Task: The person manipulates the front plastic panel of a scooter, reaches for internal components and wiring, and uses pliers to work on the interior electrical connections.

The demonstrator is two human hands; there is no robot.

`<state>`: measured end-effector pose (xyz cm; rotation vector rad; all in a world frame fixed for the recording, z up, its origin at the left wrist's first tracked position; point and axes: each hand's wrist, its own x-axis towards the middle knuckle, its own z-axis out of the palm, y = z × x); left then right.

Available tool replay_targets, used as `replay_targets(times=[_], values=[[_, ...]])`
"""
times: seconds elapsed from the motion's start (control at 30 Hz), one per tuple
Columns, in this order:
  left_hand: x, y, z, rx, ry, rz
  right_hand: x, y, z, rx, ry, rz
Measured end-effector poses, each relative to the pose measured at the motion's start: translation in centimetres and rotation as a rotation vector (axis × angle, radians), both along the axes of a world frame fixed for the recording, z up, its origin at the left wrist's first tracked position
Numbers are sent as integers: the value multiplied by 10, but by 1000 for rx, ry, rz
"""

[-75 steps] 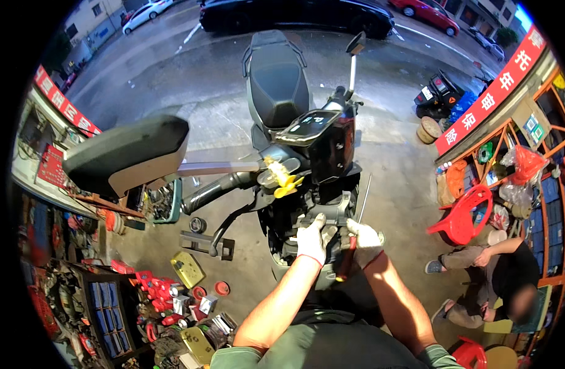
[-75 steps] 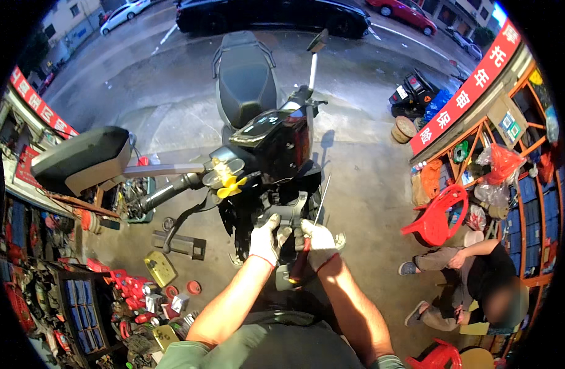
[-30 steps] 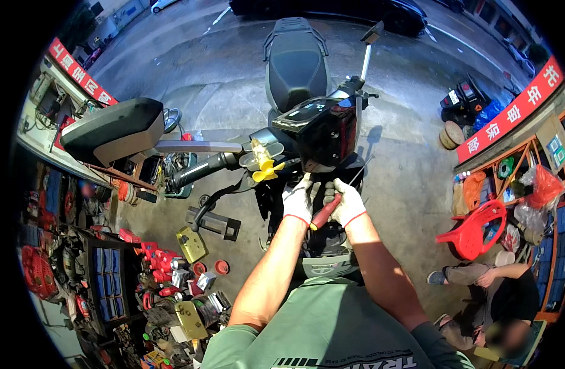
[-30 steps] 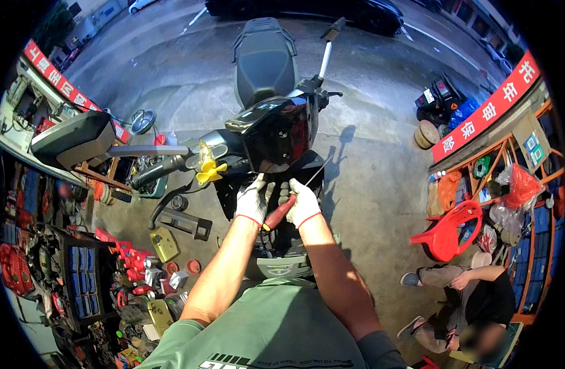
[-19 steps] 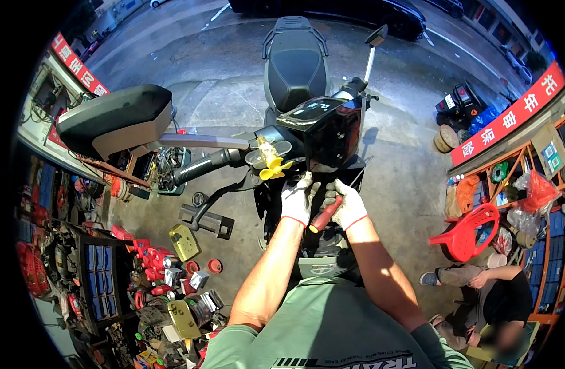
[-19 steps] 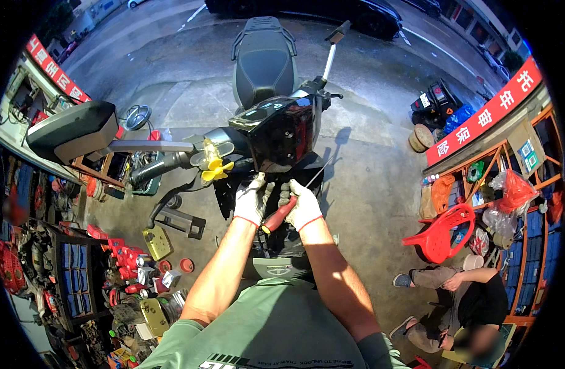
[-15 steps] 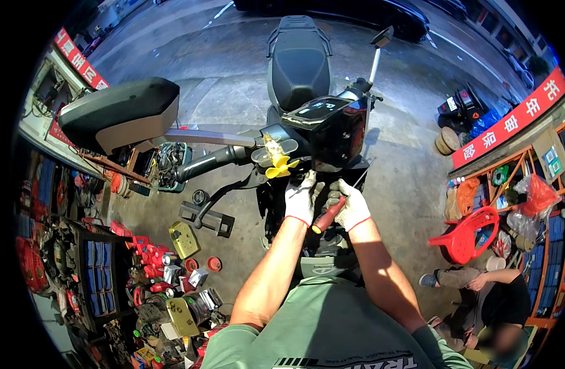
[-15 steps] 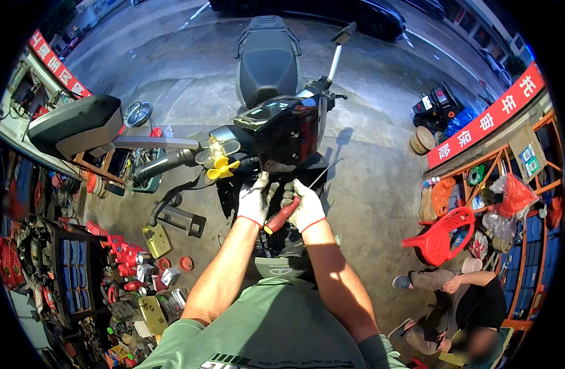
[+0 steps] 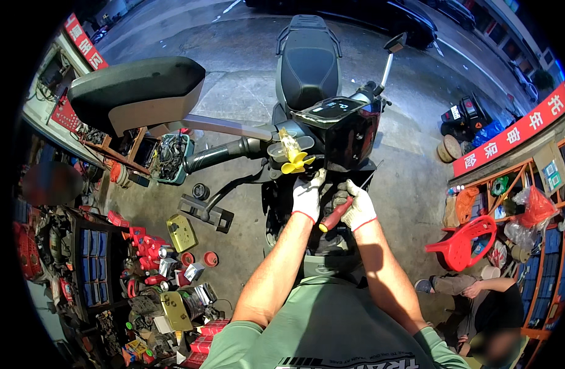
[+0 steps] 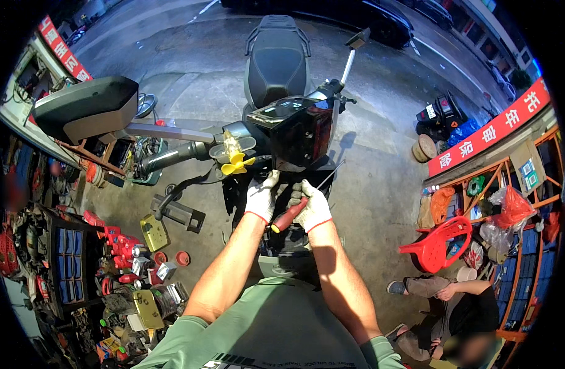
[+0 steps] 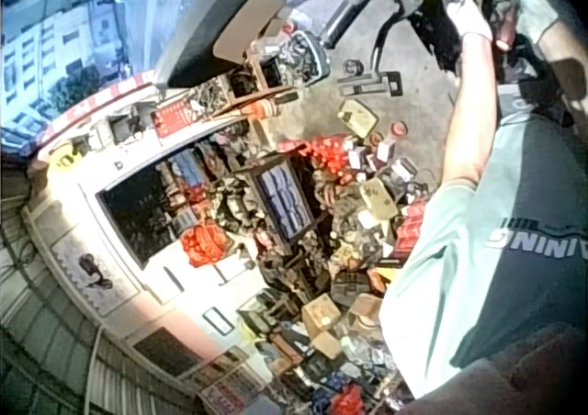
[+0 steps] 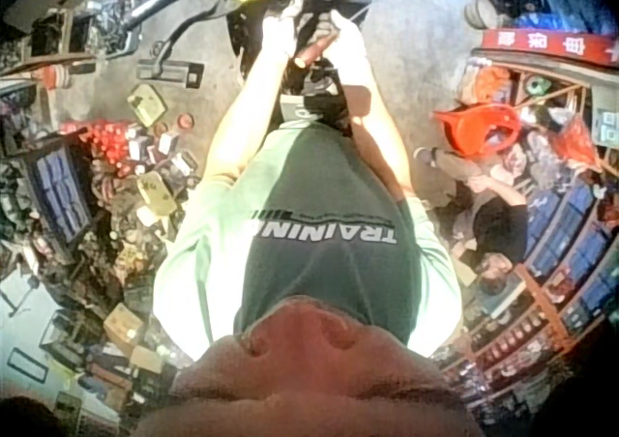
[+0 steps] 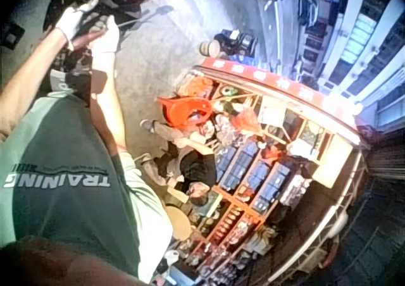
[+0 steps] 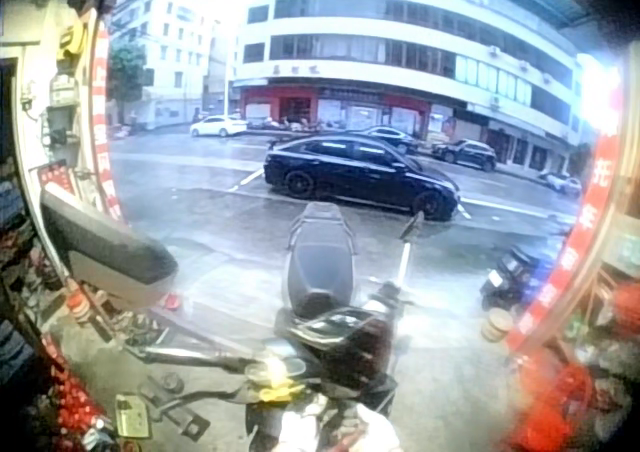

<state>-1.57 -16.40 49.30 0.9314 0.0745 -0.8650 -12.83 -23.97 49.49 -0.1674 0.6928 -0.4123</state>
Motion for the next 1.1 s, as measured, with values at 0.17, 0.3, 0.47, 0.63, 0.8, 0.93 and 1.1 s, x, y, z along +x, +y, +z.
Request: replay_targets(times=[0.17, 0.3, 0.47, 0.63, 0.8, 0.93, 1.1], values=[[2, -5, -9, -56, -9, -65, -1, -3, 3, 3, 17, -25], [6, -7, -15, -30, -77, -83, 6, -7, -1, -7, 67, -39], [7, -11, -5, 13, -22, -5, 6, -13, -8, -4, 28, -38], [8, -6, 14, 125, -13, 4, 11, -6, 0, 13, 22, -37], [3, -9, 37, 331, -188, -48, 7, -12, -3, 9, 16, -49], [9, -15, -10, 336, -302, -66, 10, -14, -5, 28, 14, -62], [11, -19, -31, 180, -248, -49, 10, -14, -4, 27, 4, -58]])
